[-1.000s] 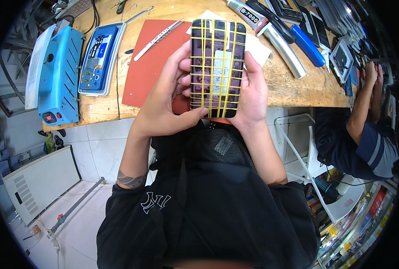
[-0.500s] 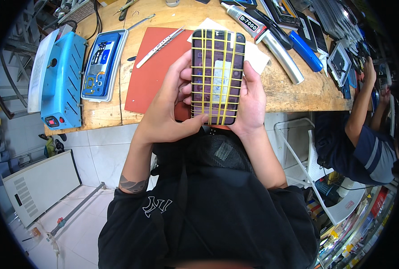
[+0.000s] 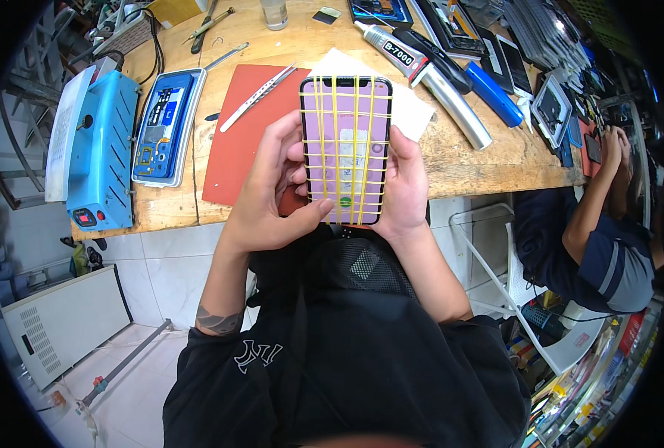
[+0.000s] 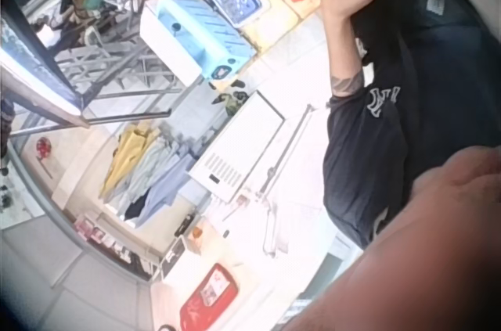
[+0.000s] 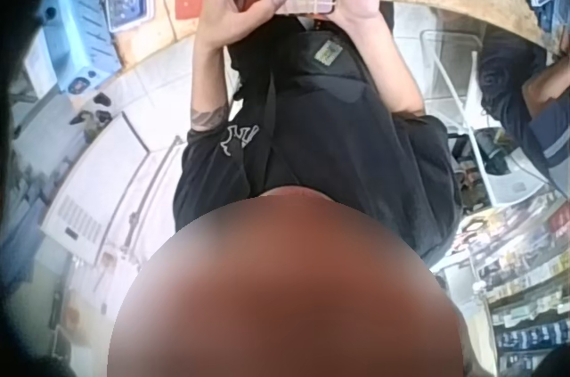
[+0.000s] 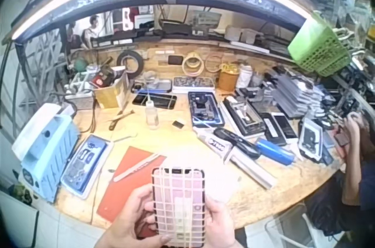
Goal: The person wraps multiple yellow elastic bands around a smartphone to secure it. They repeatedly stretch and place bands across the screen and back, forming a grid pattern. The person then picks up a second smartphone, compares the two, and places the first one down.
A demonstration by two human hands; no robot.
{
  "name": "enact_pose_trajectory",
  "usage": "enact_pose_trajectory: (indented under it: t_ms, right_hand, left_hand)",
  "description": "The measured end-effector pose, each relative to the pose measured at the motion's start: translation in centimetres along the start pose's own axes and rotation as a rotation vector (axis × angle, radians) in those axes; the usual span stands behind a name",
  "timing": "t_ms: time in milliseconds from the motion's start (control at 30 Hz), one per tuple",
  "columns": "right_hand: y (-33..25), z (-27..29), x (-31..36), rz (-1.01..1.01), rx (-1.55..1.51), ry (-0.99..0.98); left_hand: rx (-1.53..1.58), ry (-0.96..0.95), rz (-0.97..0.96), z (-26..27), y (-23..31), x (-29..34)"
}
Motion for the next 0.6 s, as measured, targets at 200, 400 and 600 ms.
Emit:
enact_pose_trajectory:
  t_ms: [200,400,600]
  right_hand:
    - [0.1,0.1,0.2,0.01,0.044,-0.017]
    - [0.3,0.7,0.8,0.073,0.004,-0.049]
    - [0.4,0.3,1.2,-0.019,0.121,0.025]
  left_hand:
    - [-0.001,-0.005,0.012,0.1,0.1,0.1]
    - [0.064,-0.009,0.019,0.0,0.2,0.2]
    - [0.213,0.028,0.015,0.7,0.6,0.1]
Point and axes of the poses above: each hand's wrist, its own x-axis away from the middle knuckle, its own z-axis out of the back of the hand, y = z × x, the point moved 4 cm from there along -x, towards the middle knuckle, and after that the axes turned 10 degrees about -y, right-handed, at the moved point
